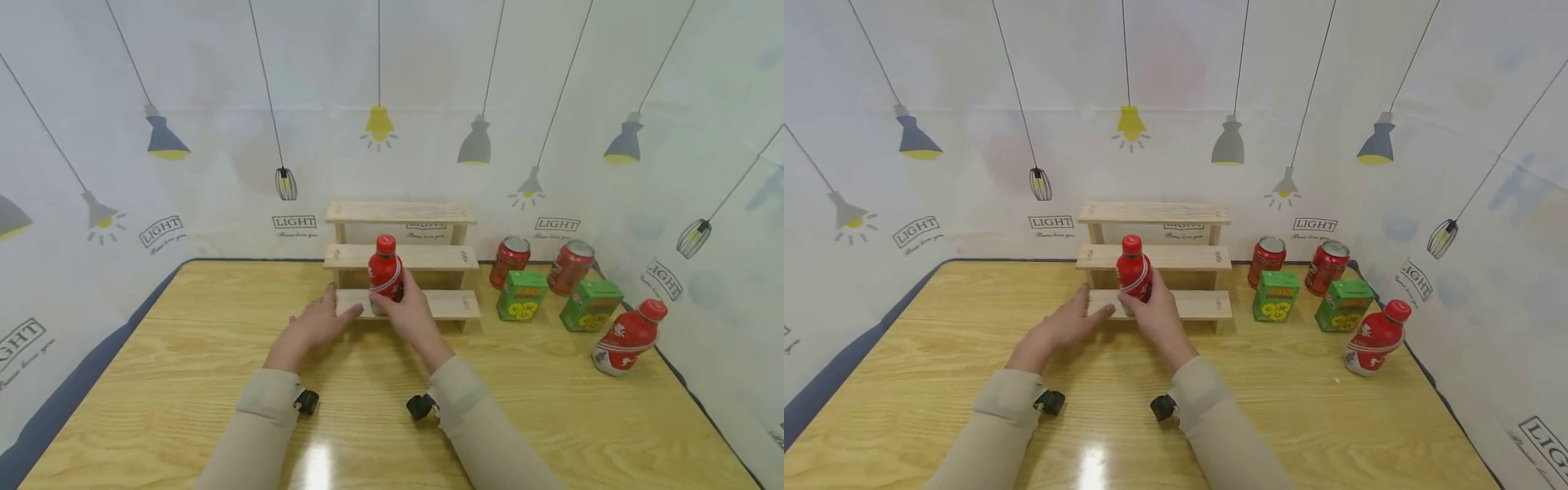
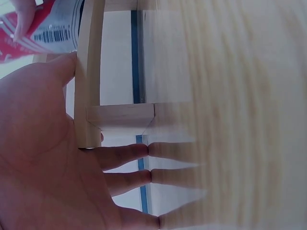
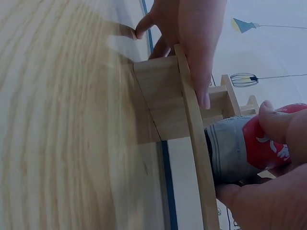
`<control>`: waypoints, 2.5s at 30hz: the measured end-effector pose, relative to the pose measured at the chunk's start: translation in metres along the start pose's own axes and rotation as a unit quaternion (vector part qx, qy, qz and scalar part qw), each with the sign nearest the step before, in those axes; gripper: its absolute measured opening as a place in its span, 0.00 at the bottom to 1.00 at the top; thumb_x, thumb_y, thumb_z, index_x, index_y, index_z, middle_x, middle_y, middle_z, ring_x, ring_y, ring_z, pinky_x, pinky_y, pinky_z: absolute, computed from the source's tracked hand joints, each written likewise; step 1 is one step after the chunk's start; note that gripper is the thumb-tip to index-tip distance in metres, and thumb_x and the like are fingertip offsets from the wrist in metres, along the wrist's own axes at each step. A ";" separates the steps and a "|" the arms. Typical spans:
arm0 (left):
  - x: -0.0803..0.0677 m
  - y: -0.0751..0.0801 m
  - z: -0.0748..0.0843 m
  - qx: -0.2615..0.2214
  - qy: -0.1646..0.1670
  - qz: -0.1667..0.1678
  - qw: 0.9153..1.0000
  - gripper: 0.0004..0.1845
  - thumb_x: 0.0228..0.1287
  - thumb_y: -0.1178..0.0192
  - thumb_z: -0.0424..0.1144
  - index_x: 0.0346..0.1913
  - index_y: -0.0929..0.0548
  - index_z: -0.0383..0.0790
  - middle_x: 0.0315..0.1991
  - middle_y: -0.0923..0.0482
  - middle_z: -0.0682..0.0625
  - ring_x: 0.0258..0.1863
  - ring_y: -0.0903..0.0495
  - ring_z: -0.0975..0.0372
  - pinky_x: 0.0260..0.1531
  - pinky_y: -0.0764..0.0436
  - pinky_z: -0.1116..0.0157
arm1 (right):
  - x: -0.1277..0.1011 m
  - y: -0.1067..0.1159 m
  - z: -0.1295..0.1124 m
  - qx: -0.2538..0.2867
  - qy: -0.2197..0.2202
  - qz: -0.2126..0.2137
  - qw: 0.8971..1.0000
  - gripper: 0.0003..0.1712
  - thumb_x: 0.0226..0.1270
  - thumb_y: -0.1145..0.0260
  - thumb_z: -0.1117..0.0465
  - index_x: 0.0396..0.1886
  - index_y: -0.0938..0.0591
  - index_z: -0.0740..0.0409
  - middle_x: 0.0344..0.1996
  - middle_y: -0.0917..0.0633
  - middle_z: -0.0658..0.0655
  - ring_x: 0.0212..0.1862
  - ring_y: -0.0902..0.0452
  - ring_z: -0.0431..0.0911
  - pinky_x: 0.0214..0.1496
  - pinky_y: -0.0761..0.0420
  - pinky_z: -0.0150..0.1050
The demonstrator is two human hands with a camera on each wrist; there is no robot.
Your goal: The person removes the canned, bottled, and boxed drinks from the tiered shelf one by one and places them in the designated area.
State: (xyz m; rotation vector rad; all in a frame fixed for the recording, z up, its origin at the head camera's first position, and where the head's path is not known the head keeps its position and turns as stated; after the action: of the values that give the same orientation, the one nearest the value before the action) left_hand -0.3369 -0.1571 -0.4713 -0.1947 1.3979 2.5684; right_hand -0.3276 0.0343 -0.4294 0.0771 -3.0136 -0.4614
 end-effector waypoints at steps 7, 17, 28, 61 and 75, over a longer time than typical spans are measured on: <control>0.010 -0.006 -0.006 -0.010 0.000 0.000 1.000 0.62 0.70 0.58 0.82 0.87 0.59 0.38 0.84 0.45 0.31 0.83 0.44 0.33 0.73 0.59 0.18 | -0.006 0.025 0.005 -0.016 0.005 0.001 1.000 0.37 0.70 0.23 0.57 0.75 0.28 0.50 0.68 0.17 0.61 0.71 0.22 0.57 0.77 0.24 0.58; 0.003 -0.003 -0.004 -0.019 0.003 -0.005 1.000 0.60 0.72 0.57 0.80 0.88 0.61 0.38 0.86 0.48 0.34 0.85 0.48 0.35 0.76 0.62 0.21 | -0.010 0.074 0.024 -0.045 -0.011 0.018 0.999 0.37 0.71 0.24 0.55 0.75 0.28 0.54 0.71 0.19 0.63 0.75 0.26 0.58 0.81 0.29 0.59; 0.000 -0.003 -0.002 -0.007 0.000 -0.003 1.000 0.58 0.75 0.58 0.77 0.87 0.62 0.38 0.86 0.49 0.34 0.85 0.47 0.35 0.76 0.63 0.21 | -0.030 0.118 0.040 -0.051 -0.016 0.036 0.998 0.40 0.75 0.28 0.56 0.80 0.35 0.54 0.76 0.25 0.64 0.78 0.30 0.61 0.83 0.32 0.60; 0.000 -0.003 -0.001 -0.001 -0.011 -0.014 1.000 0.59 0.75 0.60 0.78 0.87 0.64 0.36 0.86 0.50 0.33 0.85 0.48 0.35 0.75 0.62 0.20 | -0.096 0.220 0.097 -0.057 -0.136 0.101 0.984 0.49 0.76 0.29 0.60 0.86 0.46 0.60 0.81 0.36 0.70 0.82 0.39 0.67 0.84 0.37 0.67; -0.002 0.000 -0.004 -0.002 -0.007 -0.015 1.000 0.59 0.75 0.60 0.78 0.87 0.65 0.36 0.86 0.51 0.32 0.85 0.49 0.34 0.75 0.61 0.20 | -0.092 0.222 0.094 -0.052 -0.157 0.083 0.983 0.54 0.76 0.29 0.57 0.88 0.54 0.60 0.83 0.40 0.70 0.83 0.42 0.65 0.85 0.38 0.66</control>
State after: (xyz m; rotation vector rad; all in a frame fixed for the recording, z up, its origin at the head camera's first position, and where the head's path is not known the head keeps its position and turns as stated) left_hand -0.3352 -0.1606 -0.4731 -0.1959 1.3738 2.5446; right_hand -0.2532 0.2794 -0.4592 -0.2781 -3.2529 -0.6714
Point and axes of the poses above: each hand's wrist, its own x-axis towards the middle knuckle, its own y-axis out of the back of the hand, z = x × y, the point moved 7 cm from there along x, towards the middle knuckle
